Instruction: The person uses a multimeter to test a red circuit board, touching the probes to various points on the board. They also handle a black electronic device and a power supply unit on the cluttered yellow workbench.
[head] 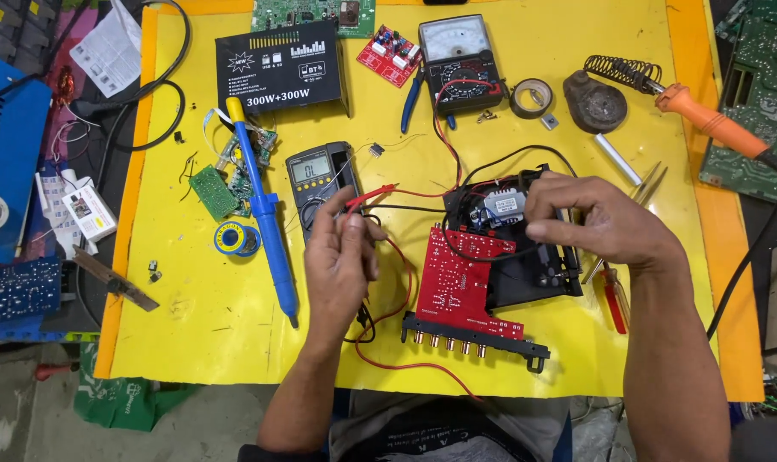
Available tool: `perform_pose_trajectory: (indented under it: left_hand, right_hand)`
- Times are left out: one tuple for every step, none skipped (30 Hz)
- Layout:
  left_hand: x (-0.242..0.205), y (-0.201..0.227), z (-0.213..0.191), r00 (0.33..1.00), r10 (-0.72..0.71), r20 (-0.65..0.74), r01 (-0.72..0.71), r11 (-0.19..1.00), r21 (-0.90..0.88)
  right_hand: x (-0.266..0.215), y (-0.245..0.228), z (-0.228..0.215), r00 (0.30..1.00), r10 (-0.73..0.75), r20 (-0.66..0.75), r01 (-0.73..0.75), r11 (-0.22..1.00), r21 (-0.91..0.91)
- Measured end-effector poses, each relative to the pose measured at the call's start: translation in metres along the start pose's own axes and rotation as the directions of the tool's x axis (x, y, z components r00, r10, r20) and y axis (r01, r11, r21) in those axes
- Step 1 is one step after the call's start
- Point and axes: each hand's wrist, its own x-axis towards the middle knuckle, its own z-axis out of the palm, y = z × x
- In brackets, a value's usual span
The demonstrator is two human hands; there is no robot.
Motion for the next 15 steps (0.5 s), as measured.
perform_pose_trajectory:
  left_hand:
    - [0.001, 0.000, -0.004, 0.998, 0.006, -0.059, -0.011, 0.997, -0.072]
    - [0.003, 0.002, -0.007, 0.998, 0.007, -0.059, -0.012, 0.997, -0.072]
    - [0.004, 0.004, -0.011, 0.996, 0.013, -0.090, -0.021, 0.995, -0.098]
    - [0.006, 0.007, -0.014, 0.992, 0.018, -0.121, -0.033, 0.992, -0.123]
    - [0.008, 0.006, -0.015, 0.992, 0.019, -0.123, -0.035, 0.992, -0.123]
    - [0.010, 0.004, -0.017, 0.991, 0.047, -0.128, -0.059, 0.994, -0.095]
    - [0.012, 0.002, -0.017, 0.989, 0.074, -0.132, -0.083, 0.994, -0.067]
    - [0.015, 0.002, -0.019, 0.989, 0.075, -0.129, -0.084, 0.994, -0.068]
    - [0.017, 0.001, -0.020, 0.987, 0.069, -0.142, -0.077, 0.995, -0.055]
    - [0.020, 0.001, -0.021, 0.986, 0.064, -0.156, -0.071, 0.997, -0.042]
    - [0.022, 0.001, -0.022, 0.986, 0.066, -0.153, -0.073, 0.996, -0.043]
    - [0.024, 0.001, -0.022, 0.988, 0.034, -0.149, -0.047, 0.995, -0.085]
    - [0.026, 0.001, -0.023, 0.990, 0.002, -0.143, -0.020, 0.992, -0.126]
    - [0.027, 0.001, -0.022, 0.990, 0.001, -0.140, -0.019, 0.992, -0.128]
    - [0.028, 0.002, -0.021, 0.992, -0.011, -0.130, 0.004, 0.998, -0.056]
  right_hand:
    - [-0.002, 0.002, -0.003, 0.998, 0.026, -0.058, -0.021, 0.997, 0.076]
    - [-0.007, 0.004, -0.006, 0.998, 0.025, -0.058, -0.020, 0.997, 0.076]
    - [-0.012, 0.007, -0.008, 0.991, 0.072, -0.110, -0.063, 0.994, 0.084]
    - [-0.016, 0.009, -0.011, 0.980, 0.118, -0.160, -0.104, 0.990, 0.094]
    - [-0.015, 0.011, -0.007, 0.980, 0.116, -0.159, -0.102, 0.990, 0.094]
    - [-0.014, 0.013, -0.003, 0.938, 0.134, -0.320, -0.104, 0.988, 0.111]
    - [-0.013, 0.015, 0.000, 0.869, 0.153, -0.471, -0.103, 0.986, 0.130]
    - [-0.013, 0.015, 0.003, 0.867, 0.153, -0.474, -0.104, 0.986, 0.128]
    - [-0.013, 0.016, 0.005, 0.770, 0.125, -0.626, -0.094, 0.992, 0.082]
    - [-0.012, 0.017, 0.007, 0.648, 0.086, -0.756, -0.092, 0.995, 0.035]
    - [-0.016, 0.017, 0.011, 0.646, 0.085, -0.758, -0.092, 0.995, 0.033]
    - [-0.020, 0.018, 0.015, 0.610, 0.037, -0.791, -0.113, 0.993, -0.041]
    - [-0.024, 0.019, 0.018, 0.574, -0.014, -0.819, -0.137, 0.984, -0.113]
    - [-0.028, 0.012, 0.020, 0.573, -0.013, -0.820, -0.140, 0.984, -0.114]
    - [-0.031, 0.005, 0.021, 0.579, 0.010, -0.815, -0.131, 0.988, -0.081]
